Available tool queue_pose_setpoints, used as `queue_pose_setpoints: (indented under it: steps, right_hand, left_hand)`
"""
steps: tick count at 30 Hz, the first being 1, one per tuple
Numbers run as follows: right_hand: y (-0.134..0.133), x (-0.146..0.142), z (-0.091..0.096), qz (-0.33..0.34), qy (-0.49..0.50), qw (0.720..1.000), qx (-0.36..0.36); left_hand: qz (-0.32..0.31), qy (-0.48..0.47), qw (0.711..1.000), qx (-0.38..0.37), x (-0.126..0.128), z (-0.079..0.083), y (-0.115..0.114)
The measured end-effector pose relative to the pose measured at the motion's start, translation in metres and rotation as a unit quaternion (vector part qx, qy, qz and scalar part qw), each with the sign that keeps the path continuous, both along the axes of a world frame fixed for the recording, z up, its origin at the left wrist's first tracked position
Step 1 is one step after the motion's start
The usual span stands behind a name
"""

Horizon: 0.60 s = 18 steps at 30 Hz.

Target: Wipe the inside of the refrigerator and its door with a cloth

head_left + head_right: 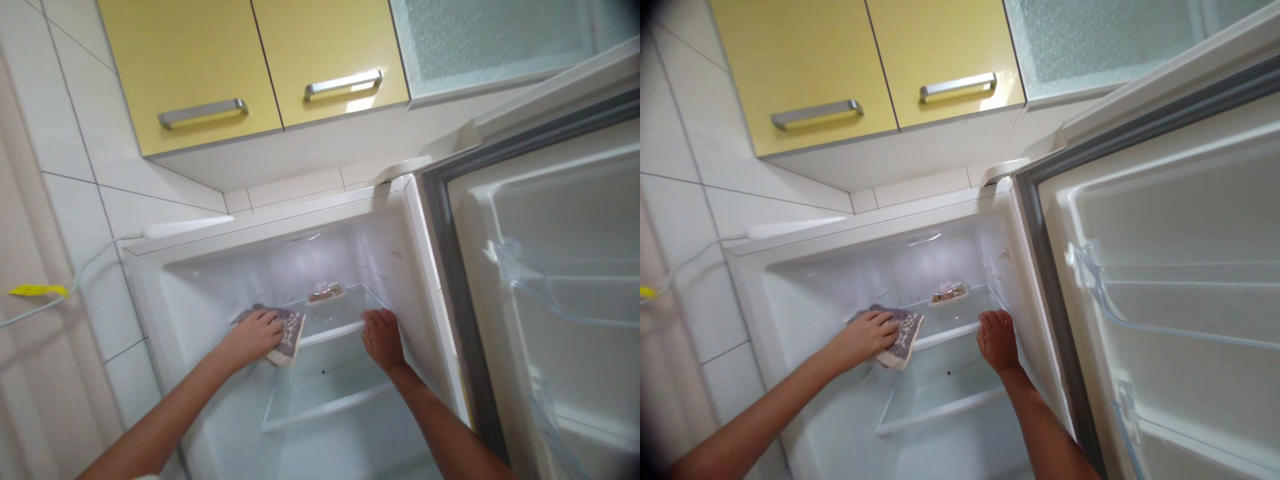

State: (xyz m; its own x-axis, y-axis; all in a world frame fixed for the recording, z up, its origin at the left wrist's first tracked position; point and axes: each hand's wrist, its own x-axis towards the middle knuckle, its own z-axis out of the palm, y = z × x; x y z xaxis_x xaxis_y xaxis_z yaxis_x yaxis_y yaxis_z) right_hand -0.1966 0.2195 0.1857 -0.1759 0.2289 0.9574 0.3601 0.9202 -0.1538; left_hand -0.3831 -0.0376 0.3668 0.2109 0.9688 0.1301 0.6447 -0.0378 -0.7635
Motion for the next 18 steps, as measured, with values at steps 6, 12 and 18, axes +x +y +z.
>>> queue_pose_setpoints:
  steps: [6, 12, 18]
  right_hand:
    - [0.0, -0.001, 0.0, 0.009, 0.006, 1.0, 0.001]
    - [0.0, -0.001, -0.001, 0.011, 0.005, 1.0, 0.012]
    - [-0.003, -0.002, -0.001, 0.007, 0.025, 1.0, 0.0]
  left_hand:
    - [0.14, 0.099, 0.982, 0.077, 0.001, 0.011, -0.027]
    - [0.258, 0.037, 0.964, 0.055, 0.018, -0.001, -0.048]
    - [0.268, 0.05, 0.96, 0.065, -0.004, -0.019, -0.02]
